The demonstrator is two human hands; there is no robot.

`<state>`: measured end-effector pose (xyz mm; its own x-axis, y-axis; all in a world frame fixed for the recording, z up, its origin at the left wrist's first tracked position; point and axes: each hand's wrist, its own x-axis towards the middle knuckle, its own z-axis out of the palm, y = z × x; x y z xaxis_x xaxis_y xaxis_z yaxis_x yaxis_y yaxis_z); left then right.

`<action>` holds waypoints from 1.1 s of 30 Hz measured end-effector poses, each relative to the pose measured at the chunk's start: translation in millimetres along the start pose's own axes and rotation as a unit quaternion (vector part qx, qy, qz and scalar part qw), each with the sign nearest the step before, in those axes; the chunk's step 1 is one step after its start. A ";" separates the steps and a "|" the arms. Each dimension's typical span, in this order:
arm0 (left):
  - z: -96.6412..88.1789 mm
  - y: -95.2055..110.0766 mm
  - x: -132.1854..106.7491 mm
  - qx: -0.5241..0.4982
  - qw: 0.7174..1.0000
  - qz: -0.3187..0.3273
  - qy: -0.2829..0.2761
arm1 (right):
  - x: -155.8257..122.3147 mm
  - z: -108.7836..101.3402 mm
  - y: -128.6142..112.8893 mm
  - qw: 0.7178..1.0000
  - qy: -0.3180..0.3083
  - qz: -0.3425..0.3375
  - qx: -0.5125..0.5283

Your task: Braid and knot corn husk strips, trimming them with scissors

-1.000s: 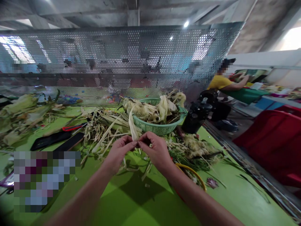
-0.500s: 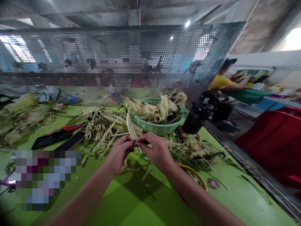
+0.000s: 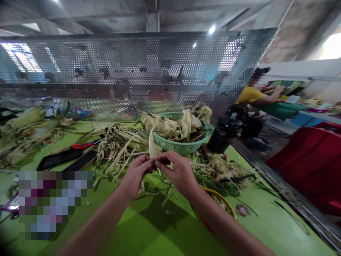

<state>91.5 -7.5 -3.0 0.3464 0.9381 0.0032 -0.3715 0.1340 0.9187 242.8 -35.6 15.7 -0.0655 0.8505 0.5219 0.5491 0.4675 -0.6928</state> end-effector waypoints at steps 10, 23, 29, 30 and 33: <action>0.4 -0.7 1.5 -0.036 0.999 -0.015 0.002 | -0.9 2.5 -0.9 0.999 0.012 0.029 -0.012; -4.2 4.4 3.9 0.141 0.988 0.053 -0.015 | 4.4 2.6 1.2 0.953 -0.034 0.196 0.229; -1.2 0.7 4.3 0.038 0.999 0.032 -0.005 | 2.4 6.2 2.7 0.933 0.022 0.216 0.288; -0.8 -0.5 4.4 0.032 0.999 0.032 -0.001 | 2.1 7.7 3.3 0.930 0.025 0.216 0.297; -0.2 -4.0 4.4 0.032 0.999 0.032 0.019 | 1.3 12.2 4.7 0.926 0.013 0.221 0.307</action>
<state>94.3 -3.8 -6.7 0.2894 0.9560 0.0487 -0.3354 0.0536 0.9406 235.1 -29.3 7.0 0.0763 0.9890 0.1268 -0.0596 0.1314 -0.9895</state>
